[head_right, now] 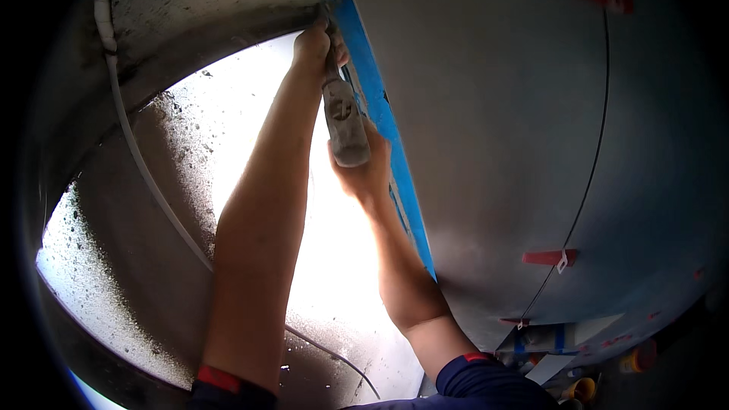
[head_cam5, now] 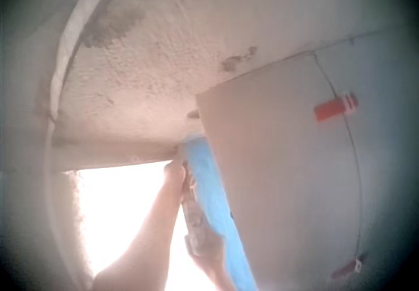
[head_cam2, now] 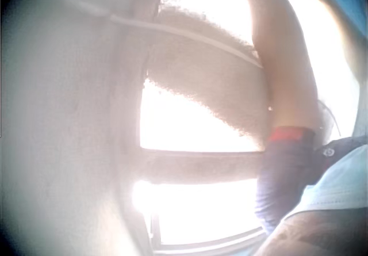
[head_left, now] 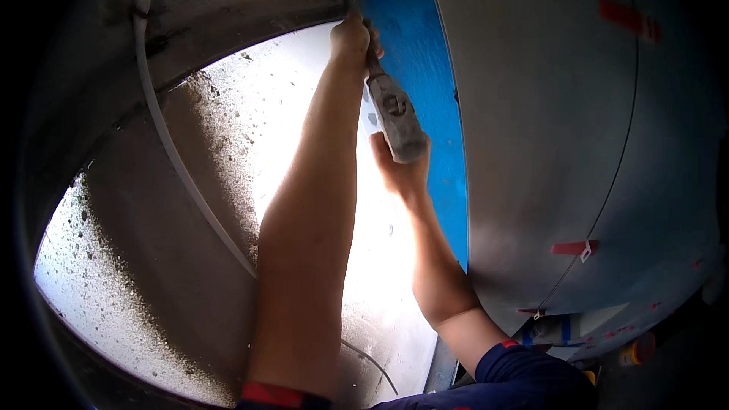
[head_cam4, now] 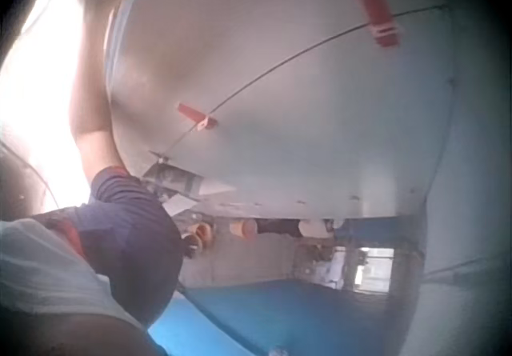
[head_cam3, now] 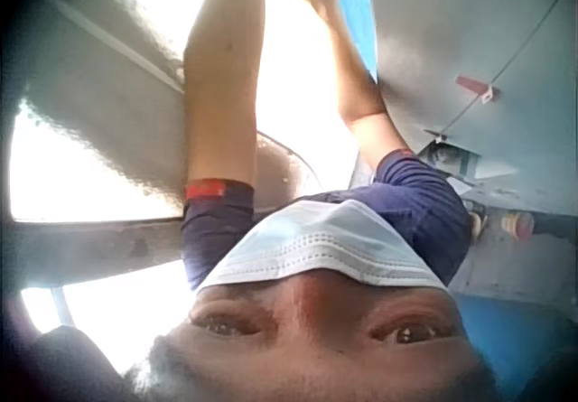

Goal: The person uses a hammer and chisel to remove material from a wall corner, then uses a powered suction tool to position and press a tile piece onto the wall surface.

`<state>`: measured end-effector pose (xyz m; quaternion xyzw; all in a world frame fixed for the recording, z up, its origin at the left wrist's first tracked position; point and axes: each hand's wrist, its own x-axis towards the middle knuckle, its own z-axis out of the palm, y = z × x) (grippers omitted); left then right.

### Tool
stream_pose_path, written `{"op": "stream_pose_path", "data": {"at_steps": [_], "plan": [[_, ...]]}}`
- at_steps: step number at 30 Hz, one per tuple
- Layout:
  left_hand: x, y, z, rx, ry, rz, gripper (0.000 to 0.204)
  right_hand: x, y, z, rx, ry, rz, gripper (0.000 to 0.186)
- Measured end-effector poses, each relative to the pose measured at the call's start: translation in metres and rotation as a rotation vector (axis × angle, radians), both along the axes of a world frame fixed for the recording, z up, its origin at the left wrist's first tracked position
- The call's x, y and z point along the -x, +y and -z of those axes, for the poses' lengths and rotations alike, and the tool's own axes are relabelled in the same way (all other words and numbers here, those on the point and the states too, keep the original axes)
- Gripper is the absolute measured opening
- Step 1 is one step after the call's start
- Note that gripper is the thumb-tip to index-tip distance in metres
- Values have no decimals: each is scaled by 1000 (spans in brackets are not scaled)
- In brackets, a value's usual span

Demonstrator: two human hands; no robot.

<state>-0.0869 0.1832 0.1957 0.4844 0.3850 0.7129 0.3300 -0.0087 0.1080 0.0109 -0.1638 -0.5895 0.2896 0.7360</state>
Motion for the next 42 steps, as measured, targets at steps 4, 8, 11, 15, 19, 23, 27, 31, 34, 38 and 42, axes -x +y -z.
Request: {"op": "stream_pose_path", "data": {"at_steps": [4, 8, 11, 15, 19, 23, 27, 31, 34, 38, 42], "plan": [[-9, -11, -7, 27, 49, -61, 35, -4, -9, 10, 74, 9, -12, 12], [-8, 3, -2, 95, 197, -163, 21, -11, -55, 53, 175, 42, -174, 14], [-2, 14, -2, 187, 1023, -665, 15, -16, -100, 103, 190, -95, -280, 12], [-11, 27, 21, 176, 1340, -873, 23, -47, -144, 139, -114, -204, -269, 16], [-24, 0, 65, 197, 925, -782, 28, -96, -196, 136, -37, -702, -230, 14], [-47, -4, 106, 109, 568, -647, 37, -123, -218, 124, 149, -720, -333, 14], [-74, -34, 160, -175, 67, -272, 50, -146, -231, 144, 412, -599, -198, 21], [-75, -149, 199, -401, 55, -52, 48, -165, -236, 146, 650, -401, -298, 33], [-87, -195, 221, -508, 85, 163, 41, -181, -220, 179, 542, -228, -298, 50], [-117, -253, 235, -291, 174, 425, 28, -198, -211, 197, 485, -138, -434, 46], [-165, -263, 268, -589, 416, 428, 31, -228, -229, 235, 481, -51, -486, 45]]}}
